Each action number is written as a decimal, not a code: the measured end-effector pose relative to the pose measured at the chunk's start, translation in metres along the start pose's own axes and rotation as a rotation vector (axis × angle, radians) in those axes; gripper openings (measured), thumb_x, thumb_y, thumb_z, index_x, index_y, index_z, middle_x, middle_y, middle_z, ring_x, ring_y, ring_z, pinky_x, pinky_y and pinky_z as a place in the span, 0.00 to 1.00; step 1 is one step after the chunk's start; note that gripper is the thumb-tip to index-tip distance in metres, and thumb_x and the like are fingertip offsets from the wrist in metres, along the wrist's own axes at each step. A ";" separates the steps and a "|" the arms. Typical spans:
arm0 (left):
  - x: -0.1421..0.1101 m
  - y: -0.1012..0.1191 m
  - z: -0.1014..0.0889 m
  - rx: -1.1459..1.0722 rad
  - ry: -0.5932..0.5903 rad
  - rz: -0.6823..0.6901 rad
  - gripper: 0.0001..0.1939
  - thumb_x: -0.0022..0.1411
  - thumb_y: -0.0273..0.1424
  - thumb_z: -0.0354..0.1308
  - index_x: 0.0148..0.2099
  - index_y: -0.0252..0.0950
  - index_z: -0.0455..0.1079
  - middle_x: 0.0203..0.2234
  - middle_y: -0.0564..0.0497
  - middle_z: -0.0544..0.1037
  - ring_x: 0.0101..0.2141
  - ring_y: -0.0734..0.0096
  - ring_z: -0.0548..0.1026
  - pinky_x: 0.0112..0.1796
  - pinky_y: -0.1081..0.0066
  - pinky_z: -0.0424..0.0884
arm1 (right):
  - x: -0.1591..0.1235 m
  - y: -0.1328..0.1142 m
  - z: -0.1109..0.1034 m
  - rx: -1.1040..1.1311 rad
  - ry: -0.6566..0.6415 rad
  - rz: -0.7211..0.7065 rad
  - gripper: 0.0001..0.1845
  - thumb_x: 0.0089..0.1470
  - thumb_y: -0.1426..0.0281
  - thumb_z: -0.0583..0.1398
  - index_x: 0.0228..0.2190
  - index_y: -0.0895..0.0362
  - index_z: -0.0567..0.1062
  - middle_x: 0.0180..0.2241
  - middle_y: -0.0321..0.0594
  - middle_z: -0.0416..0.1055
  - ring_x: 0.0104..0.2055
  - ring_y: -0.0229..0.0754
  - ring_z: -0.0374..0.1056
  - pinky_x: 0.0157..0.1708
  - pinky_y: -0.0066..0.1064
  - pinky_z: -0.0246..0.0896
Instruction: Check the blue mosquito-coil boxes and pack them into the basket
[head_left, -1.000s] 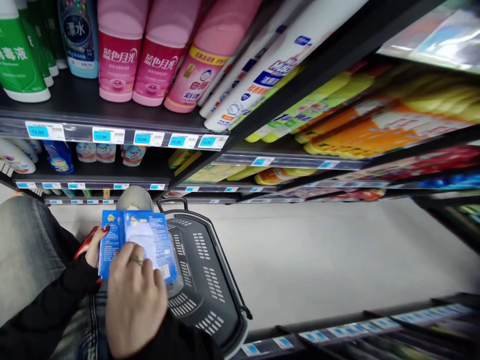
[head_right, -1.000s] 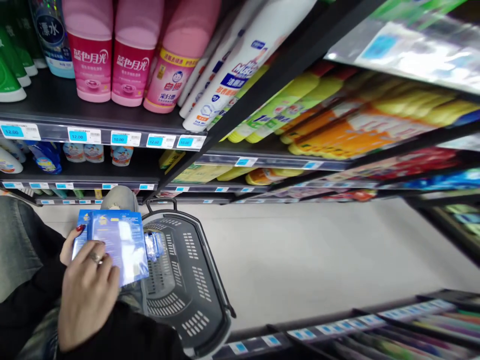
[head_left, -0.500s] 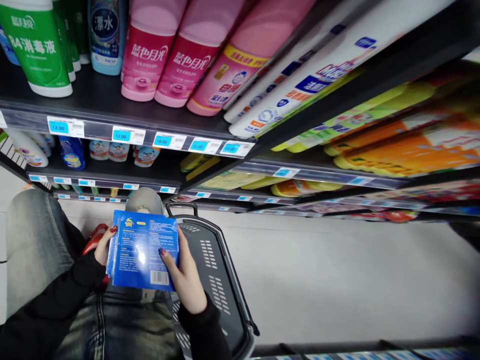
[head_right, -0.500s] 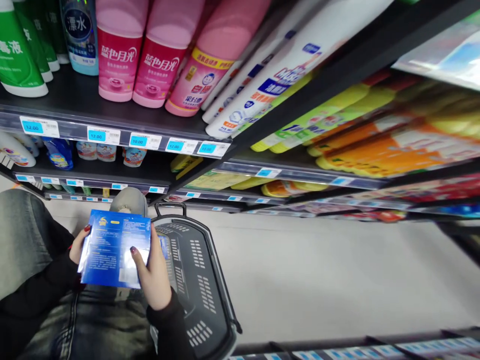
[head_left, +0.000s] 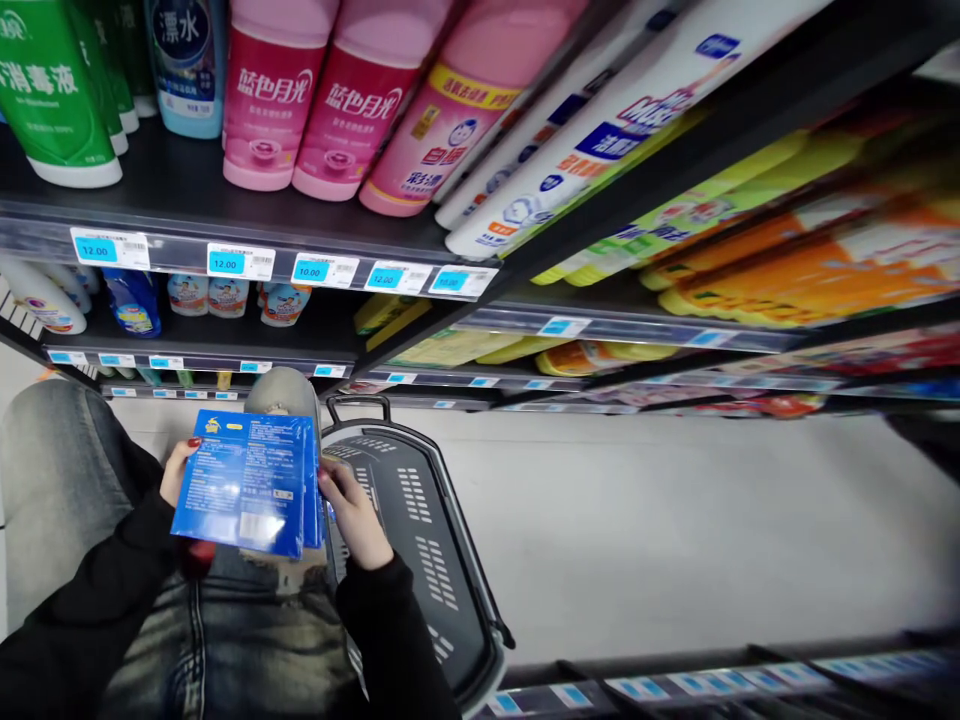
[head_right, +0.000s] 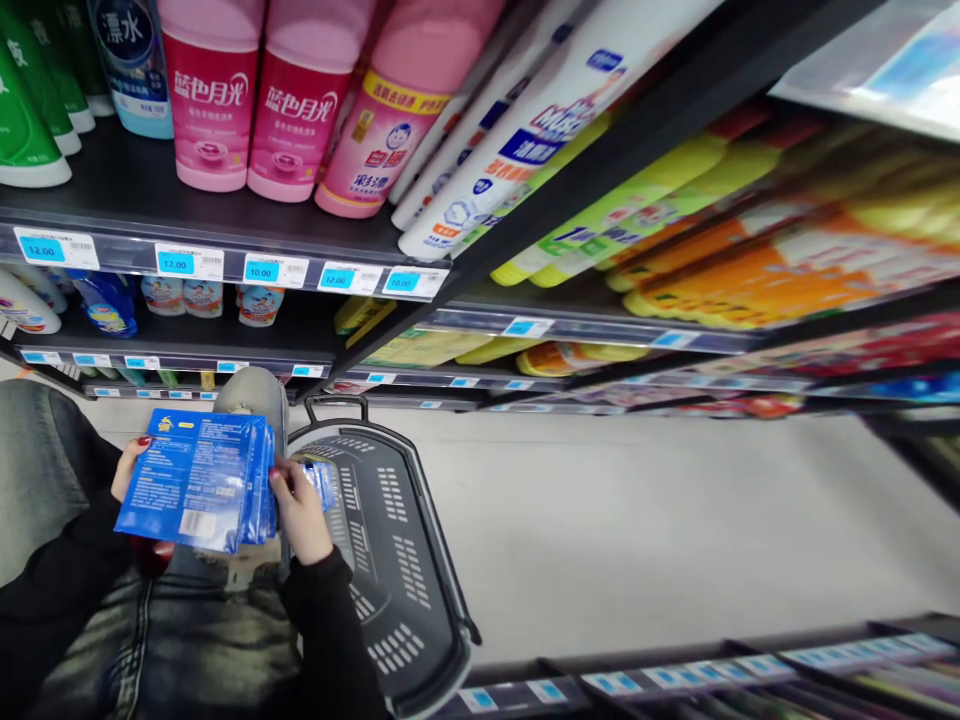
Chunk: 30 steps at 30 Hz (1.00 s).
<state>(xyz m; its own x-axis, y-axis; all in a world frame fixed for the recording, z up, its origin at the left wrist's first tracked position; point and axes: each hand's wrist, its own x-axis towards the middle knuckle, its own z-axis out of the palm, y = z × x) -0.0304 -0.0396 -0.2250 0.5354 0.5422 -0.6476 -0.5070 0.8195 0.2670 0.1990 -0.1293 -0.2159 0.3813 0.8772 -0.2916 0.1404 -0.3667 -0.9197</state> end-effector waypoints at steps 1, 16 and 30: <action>0.001 -0.001 0.002 -0.002 0.015 0.001 0.14 0.49 0.35 0.57 0.33 0.30 0.73 0.24 0.46 0.79 0.28 0.61 0.76 0.36 0.62 0.71 | 0.001 0.001 0.000 -0.015 -0.022 -0.006 0.22 0.47 0.52 0.57 0.35 0.57 0.74 0.35 0.44 0.76 0.39 0.47 0.71 0.44 0.42 0.64; -0.002 0.004 0.009 0.028 -0.043 -0.067 0.19 0.48 0.37 0.54 0.38 0.28 0.73 0.29 0.42 0.81 0.35 0.51 0.77 0.44 0.51 0.68 | -0.022 -0.017 -0.011 -0.150 0.200 0.003 0.20 0.49 0.53 0.52 0.29 0.57 0.70 0.25 0.40 0.72 0.29 0.43 0.66 0.31 0.32 0.60; 0.005 0.004 0.016 0.043 0.179 -0.012 0.13 0.49 0.28 0.49 0.30 0.27 0.73 0.21 0.43 0.79 0.24 0.62 0.76 0.30 0.65 0.72 | -0.032 -0.036 -0.108 -0.031 0.689 0.224 0.24 0.34 0.50 0.58 0.27 0.58 0.70 0.22 0.37 0.69 0.29 0.45 0.64 0.31 0.34 0.59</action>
<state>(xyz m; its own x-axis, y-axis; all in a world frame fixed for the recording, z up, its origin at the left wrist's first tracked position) -0.0190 -0.0305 -0.2158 0.4105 0.4937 -0.7667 -0.4701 0.8350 0.2860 0.2810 -0.1775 -0.1452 0.8917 0.3893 -0.2309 0.0134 -0.5327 -0.8462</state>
